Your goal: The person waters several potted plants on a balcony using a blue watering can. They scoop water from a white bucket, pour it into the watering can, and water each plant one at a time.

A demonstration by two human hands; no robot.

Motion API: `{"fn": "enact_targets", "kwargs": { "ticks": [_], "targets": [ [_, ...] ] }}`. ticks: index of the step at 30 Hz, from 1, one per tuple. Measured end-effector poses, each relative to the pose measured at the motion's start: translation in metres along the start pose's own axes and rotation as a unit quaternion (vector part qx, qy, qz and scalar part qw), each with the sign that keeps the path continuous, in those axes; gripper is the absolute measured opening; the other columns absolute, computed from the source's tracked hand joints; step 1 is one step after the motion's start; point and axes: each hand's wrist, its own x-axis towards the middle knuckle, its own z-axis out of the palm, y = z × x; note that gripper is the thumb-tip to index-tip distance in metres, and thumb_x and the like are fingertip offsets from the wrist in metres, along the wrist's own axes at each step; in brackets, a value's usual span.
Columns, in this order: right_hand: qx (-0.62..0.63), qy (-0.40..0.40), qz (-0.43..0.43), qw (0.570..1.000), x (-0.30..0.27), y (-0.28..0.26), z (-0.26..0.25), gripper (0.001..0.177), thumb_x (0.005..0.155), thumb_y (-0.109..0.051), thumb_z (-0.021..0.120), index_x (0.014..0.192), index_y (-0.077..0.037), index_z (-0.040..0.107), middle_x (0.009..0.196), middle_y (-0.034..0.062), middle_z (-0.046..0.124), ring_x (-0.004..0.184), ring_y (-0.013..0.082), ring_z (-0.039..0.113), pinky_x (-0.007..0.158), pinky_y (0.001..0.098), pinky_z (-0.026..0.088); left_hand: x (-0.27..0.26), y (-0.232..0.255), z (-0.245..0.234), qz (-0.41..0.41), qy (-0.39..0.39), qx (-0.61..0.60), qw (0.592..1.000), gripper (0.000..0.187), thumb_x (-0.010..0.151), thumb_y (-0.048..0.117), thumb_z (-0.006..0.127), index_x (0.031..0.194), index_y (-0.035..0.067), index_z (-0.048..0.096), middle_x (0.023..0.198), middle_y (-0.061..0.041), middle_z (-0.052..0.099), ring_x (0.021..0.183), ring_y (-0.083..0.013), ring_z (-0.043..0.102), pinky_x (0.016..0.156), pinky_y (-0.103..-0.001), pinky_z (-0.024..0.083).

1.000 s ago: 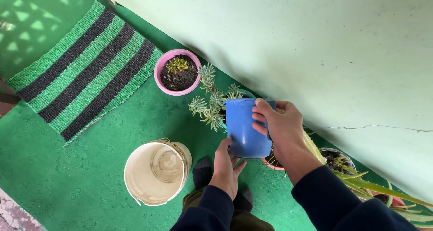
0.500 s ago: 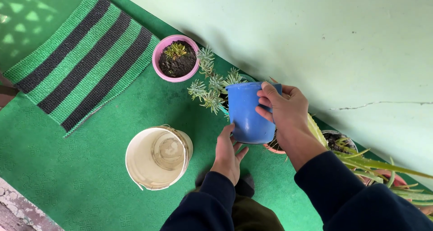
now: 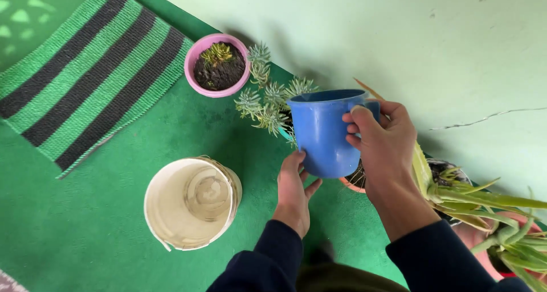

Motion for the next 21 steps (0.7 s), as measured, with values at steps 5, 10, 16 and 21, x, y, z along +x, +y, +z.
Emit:
{"fn": "enact_targets", "kwargs": {
  "ticks": [5,10,16,21],
  "targets": [
    [0.017,0.014,-0.023,1.000,0.001,0.025,-0.001,0.036,0.087,-0.020,0.067,0.119,-0.006,0.060,0.083,0.0053,0.074,0.075,0.0069,0.063,0.071,0.0265,0.063,0.015,-0.013,0.003,0.008,0.011,-0.014,1.000,0.066,0.087,0.036,0.054,0.149,0.014,0.053,0.155,-0.010,0.044,0.152,-0.0325,0.034,0.117,-0.048,0.045],
    [0.043,0.007,-0.049,0.998,0.013,0.053,-0.005,0.036,0.086,-0.019,0.068,0.118,-0.006,0.060,0.083,0.0065,0.073,0.075,0.0065,0.062,0.069,0.0225,0.062,0.033,-0.028,0.011,0.032,0.036,-0.016,0.999,0.067,0.086,0.034,0.051,0.150,0.013,0.052,0.157,-0.012,0.042,0.153,-0.0331,0.032,0.118,-0.050,0.043],
    [0.059,0.008,-0.040,0.997,0.018,0.054,-0.006,0.025,0.083,-0.014,0.067,0.107,-0.012,0.062,0.080,0.0034,0.076,0.065,0.0062,0.065,0.062,0.0200,0.056,0.046,-0.027,0.026,0.056,0.099,0.010,0.993,0.051,0.086,0.036,0.045,0.132,0.018,0.060,0.137,0.004,0.060,0.132,-0.0106,0.054,0.107,-0.041,0.043],
    [0.020,-0.025,-0.055,0.998,0.028,0.057,0.000,0.021,0.085,-0.014,0.066,0.106,-0.014,0.063,0.082,0.0006,0.078,0.068,0.0037,0.066,0.061,0.0182,0.056,0.064,-0.028,0.015,0.163,0.077,0.052,0.982,0.065,0.090,0.036,0.040,0.150,0.013,0.049,0.150,-0.005,0.061,0.137,-0.0200,0.058,0.113,-0.040,0.046]
  ]
}}
